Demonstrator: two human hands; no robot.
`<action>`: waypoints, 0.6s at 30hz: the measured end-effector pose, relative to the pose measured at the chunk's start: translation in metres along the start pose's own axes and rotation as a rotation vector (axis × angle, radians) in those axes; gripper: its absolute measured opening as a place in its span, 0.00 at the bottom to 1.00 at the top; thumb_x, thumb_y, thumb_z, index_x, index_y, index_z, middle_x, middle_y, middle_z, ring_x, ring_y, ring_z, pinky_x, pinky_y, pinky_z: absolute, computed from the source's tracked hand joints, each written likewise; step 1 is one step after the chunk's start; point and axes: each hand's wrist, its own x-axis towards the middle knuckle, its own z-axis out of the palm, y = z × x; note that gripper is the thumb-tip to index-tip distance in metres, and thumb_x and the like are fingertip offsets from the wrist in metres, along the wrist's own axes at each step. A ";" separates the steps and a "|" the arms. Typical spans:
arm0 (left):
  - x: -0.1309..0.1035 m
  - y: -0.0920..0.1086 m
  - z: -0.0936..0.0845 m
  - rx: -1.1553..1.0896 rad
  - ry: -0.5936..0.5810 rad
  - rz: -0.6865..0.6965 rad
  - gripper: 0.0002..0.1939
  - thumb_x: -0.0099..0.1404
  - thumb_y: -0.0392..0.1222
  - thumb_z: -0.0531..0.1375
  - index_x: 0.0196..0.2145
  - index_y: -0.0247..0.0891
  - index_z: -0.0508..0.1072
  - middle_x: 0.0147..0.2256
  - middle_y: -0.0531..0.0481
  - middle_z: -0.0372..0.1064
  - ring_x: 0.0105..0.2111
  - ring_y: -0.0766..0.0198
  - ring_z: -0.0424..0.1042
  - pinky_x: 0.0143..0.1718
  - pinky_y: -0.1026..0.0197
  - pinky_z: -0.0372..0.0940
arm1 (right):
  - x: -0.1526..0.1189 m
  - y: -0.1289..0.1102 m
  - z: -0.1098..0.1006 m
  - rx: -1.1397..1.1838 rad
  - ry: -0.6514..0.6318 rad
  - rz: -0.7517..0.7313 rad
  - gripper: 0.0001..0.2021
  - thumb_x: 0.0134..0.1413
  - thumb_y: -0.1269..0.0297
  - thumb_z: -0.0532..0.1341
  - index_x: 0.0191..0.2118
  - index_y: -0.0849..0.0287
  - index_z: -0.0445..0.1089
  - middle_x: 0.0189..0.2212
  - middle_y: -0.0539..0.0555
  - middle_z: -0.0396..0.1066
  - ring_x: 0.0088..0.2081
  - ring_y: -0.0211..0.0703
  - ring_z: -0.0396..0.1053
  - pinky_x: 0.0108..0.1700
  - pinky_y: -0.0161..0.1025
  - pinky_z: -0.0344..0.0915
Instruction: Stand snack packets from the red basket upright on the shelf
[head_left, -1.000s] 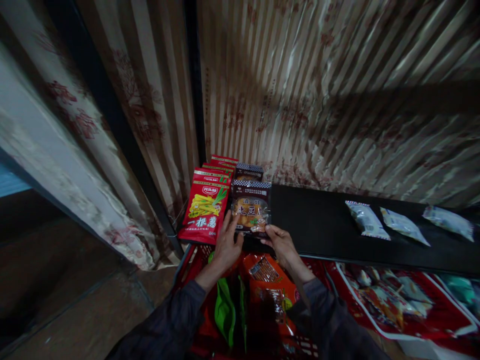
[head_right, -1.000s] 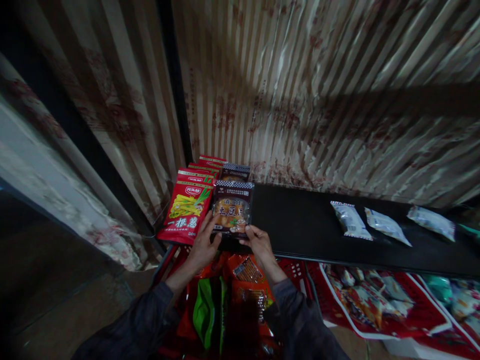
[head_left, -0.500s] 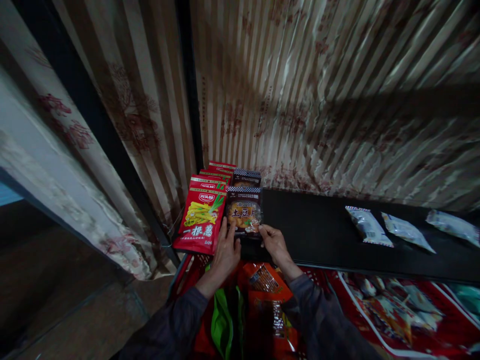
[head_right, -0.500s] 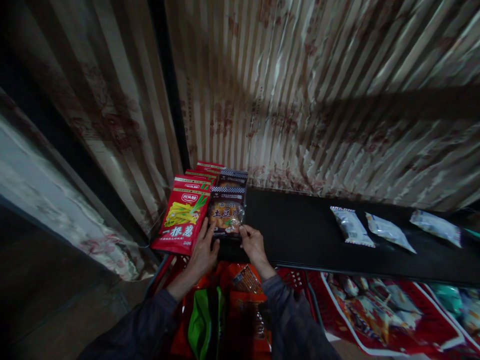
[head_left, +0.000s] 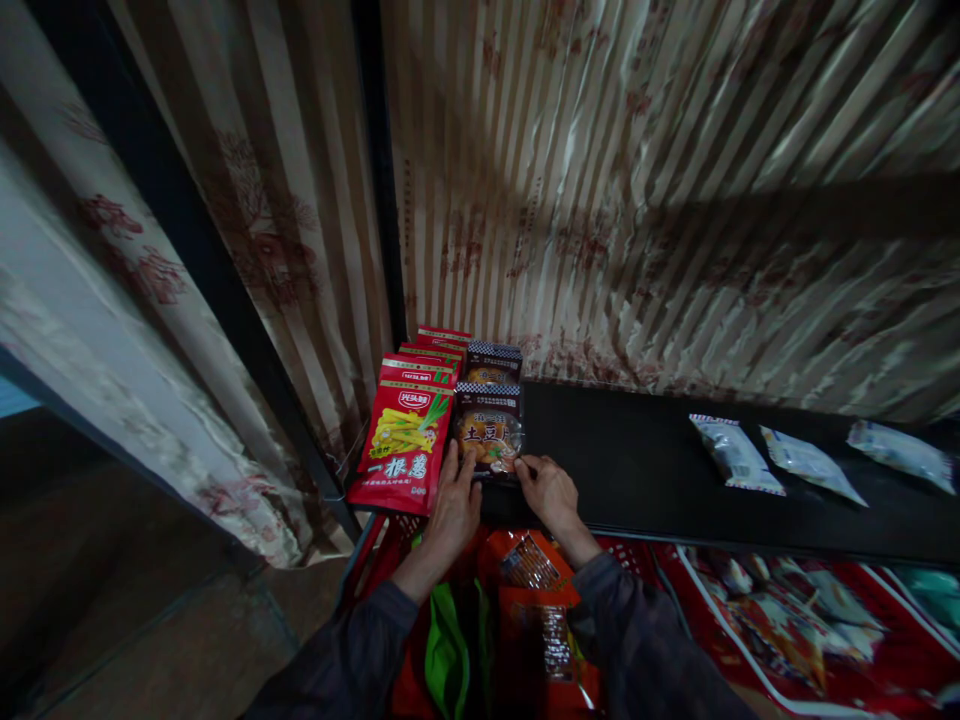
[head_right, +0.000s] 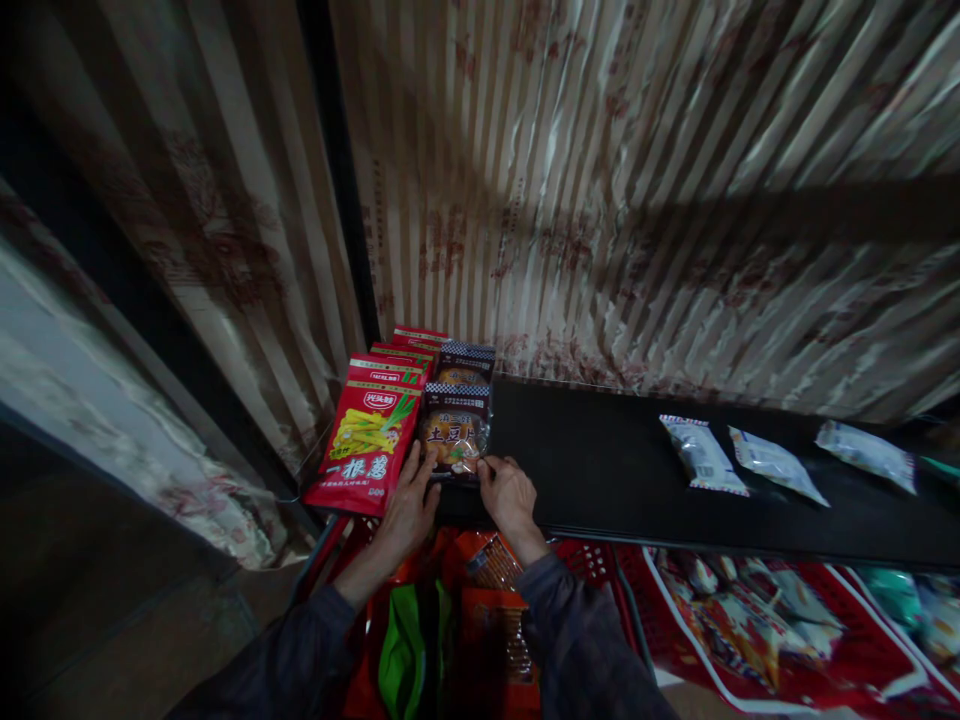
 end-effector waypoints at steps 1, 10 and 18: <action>0.000 0.000 0.000 0.002 0.002 0.005 0.28 0.67 0.35 0.50 0.64 0.39 0.62 0.69 0.40 0.46 0.69 0.48 0.45 0.65 0.41 0.53 | -0.001 -0.001 -0.002 -0.010 -0.009 -0.001 0.17 0.66 0.55 0.51 0.47 0.49 0.77 0.46 0.57 0.76 0.43 0.47 0.76 0.41 0.38 0.66; -0.006 0.001 0.006 0.176 0.013 0.077 0.28 0.67 0.33 0.50 0.64 0.32 0.60 0.68 0.35 0.49 0.70 0.48 0.42 0.67 0.39 0.50 | -0.001 0.003 -0.006 0.023 -0.054 -0.021 0.15 0.64 0.57 0.53 0.48 0.49 0.75 0.46 0.54 0.77 0.44 0.47 0.76 0.42 0.39 0.66; -0.013 0.003 0.011 0.309 0.091 0.138 0.28 0.66 0.32 0.50 0.64 0.30 0.59 0.65 0.32 0.55 0.69 0.46 0.47 0.64 0.38 0.55 | 0.004 0.008 -0.003 0.108 -0.090 0.006 0.13 0.62 0.59 0.56 0.48 0.49 0.75 0.47 0.51 0.78 0.47 0.45 0.75 0.46 0.37 0.67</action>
